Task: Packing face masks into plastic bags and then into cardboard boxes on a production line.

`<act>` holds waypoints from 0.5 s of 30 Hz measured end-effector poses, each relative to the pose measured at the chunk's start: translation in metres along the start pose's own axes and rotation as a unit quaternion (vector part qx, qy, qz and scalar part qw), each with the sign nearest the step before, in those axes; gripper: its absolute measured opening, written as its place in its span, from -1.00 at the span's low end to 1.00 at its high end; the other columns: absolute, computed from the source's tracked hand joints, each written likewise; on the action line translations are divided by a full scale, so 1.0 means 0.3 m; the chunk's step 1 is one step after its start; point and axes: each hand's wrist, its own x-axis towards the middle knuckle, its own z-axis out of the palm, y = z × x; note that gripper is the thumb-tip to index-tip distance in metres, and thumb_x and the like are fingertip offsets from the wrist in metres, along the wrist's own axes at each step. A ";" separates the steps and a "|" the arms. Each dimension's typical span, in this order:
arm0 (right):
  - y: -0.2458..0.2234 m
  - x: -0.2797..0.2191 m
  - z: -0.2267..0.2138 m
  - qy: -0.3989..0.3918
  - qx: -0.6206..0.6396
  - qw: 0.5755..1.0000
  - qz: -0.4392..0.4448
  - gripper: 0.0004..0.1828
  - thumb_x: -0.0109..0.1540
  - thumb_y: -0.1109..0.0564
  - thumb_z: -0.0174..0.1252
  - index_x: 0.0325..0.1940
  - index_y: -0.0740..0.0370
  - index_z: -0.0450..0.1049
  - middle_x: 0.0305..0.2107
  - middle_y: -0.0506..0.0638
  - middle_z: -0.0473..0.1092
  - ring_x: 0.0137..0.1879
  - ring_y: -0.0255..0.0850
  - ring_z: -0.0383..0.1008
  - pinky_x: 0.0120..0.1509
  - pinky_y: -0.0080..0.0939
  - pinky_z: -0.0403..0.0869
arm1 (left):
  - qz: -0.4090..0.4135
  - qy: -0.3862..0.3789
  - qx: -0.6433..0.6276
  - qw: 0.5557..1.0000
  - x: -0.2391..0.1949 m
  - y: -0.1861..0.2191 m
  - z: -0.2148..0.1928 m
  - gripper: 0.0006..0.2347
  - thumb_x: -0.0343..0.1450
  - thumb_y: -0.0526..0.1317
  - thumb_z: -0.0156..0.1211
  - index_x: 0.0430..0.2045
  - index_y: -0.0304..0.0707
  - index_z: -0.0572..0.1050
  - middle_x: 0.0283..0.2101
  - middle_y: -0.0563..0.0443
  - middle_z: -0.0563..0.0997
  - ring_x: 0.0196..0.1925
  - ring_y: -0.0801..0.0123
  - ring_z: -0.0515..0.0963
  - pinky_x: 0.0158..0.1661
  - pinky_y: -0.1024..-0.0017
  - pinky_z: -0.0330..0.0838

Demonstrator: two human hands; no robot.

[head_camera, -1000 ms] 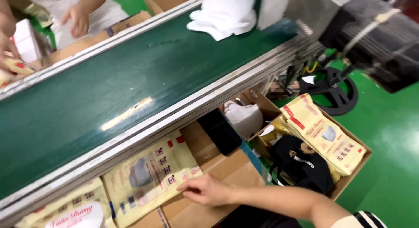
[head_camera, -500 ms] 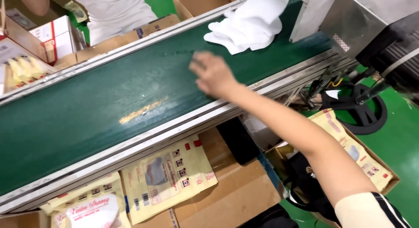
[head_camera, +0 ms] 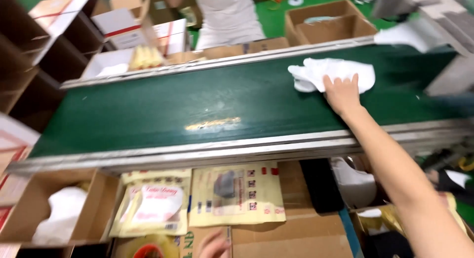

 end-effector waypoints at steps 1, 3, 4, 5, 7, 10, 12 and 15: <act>-0.055 -0.024 -0.060 0.006 0.076 0.995 -0.057 -0.27 0.14 -0.13 0.32 0.40 -0.03 0.37 -0.10 0.16 0.51 0.01 0.24 0.51 0.31 0.52 0.23 | -0.002 0.015 0.000 1.000 0.114 0.207 0.085 -0.72 0.25 -0.44 0.34 -0.16 -0.30 0.61 0.19 -0.25 0.52 0.08 0.16 0.64 0.01 0.29 0.55; -0.180 -0.132 -0.238 0.014 0.151 0.981 -0.124 -0.36 0.15 0.02 0.30 0.33 0.03 0.44 -0.17 0.13 0.53 -0.01 0.15 0.53 0.29 0.35 0.37 | -0.003 0.040 -0.001 0.999 0.267 0.582 0.183 -0.72 0.25 -0.44 0.34 -0.16 -0.30 0.60 0.20 -0.26 0.52 0.09 0.16 0.64 0.02 0.29 0.55; -0.258 -0.206 -0.372 0.020 0.294 0.937 -0.190 -0.46 0.14 0.11 0.31 0.22 0.09 0.48 -0.20 0.13 0.54 -0.06 0.10 0.55 0.32 0.30 0.38 | 0.071 0.061 0.103 0.990 0.339 0.713 0.208 -0.54 0.21 -0.40 0.41 0.02 -0.35 0.47 0.26 -0.31 0.42 0.22 0.03 0.48 0.14 0.18 0.39; -0.335 -0.285 -0.521 0.024 0.430 0.867 -0.250 -0.56 0.13 0.20 0.32 0.11 0.15 0.52 -0.24 0.12 0.55 -0.10 0.04 0.58 0.35 0.24 0.39 | 0.141 0.079 0.207 0.965 0.412 0.843 0.230 -0.34 0.16 -0.37 0.48 0.19 -0.39 0.34 0.32 -0.37 0.32 0.36 -0.09 0.32 0.25 0.08 0.22; -0.352 -0.460 -0.639 -0.092 0.479 0.841 -0.236 -0.48 0.15 0.15 0.33 0.21 0.15 0.47 -0.16 0.14 0.54 -0.08 0.04 0.56 0.20 0.12 0.46 | 0.143 0.084 0.181 0.969 0.445 0.933 0.234 -0.26 0.14 -0.35 0.51 0.24 -0.39 0.27 0.32 -0.38 0.31 0.37 -0.08 0.31 0.25 0.10 0.23; -0.322 -0.742 -0.610 -0.328 0.551 0.754 -0.140 -0.35 0.18 0.11 0.36 0.37 0.12 0.43 -0.09 0.15 0.53 -0.08 0.03 0.53 0.06 0.01 0.53 | 0.041 -0.004 0.013 0.999 0.367 0.849 0.267 -0.23 0.15 -0.33 0.53 0.29 -0.34 0.24 0.27 -0.34 0.42 0.30 0.00 0.44 0.22 0.17 0.37; -0.302 -0.867 -0.574 -0.442 0.568 0.690 -0.071 -0.31 0.18 0.11 0.38 0.42 0.11 0.43 -0.10 0.13 0.53 -0.10 0.01 0.51 0.06 0.01 0.53 | -0.062 -0.082 -0.132 0.986 0.262 0.709 0.292 -0.27 0.19 -0.33 0.52 0.29 -0.28 0.28 0.21 -0.29 0.55 0.23 0.08 0.58 0.19 0.22 0.51; -0.344 -0.934 -0.602 -0.353 0.663 0.655 -0.080 0.00 0.04 0.13 0.47 0.50 0.21 0.15 0.21 0.24 0.30 0.30 0.07 0.25 0.37 0.04 0.25 | -0.070 -0.106 0.034 0.991 0.158 0.619 0.302 -0.56 0.34 -0.28 0.54 0.11 -0.27 0.53 -0.02 -0.16 0.75 0.06 0.17 0.79 0.08 0.26 0.63</act>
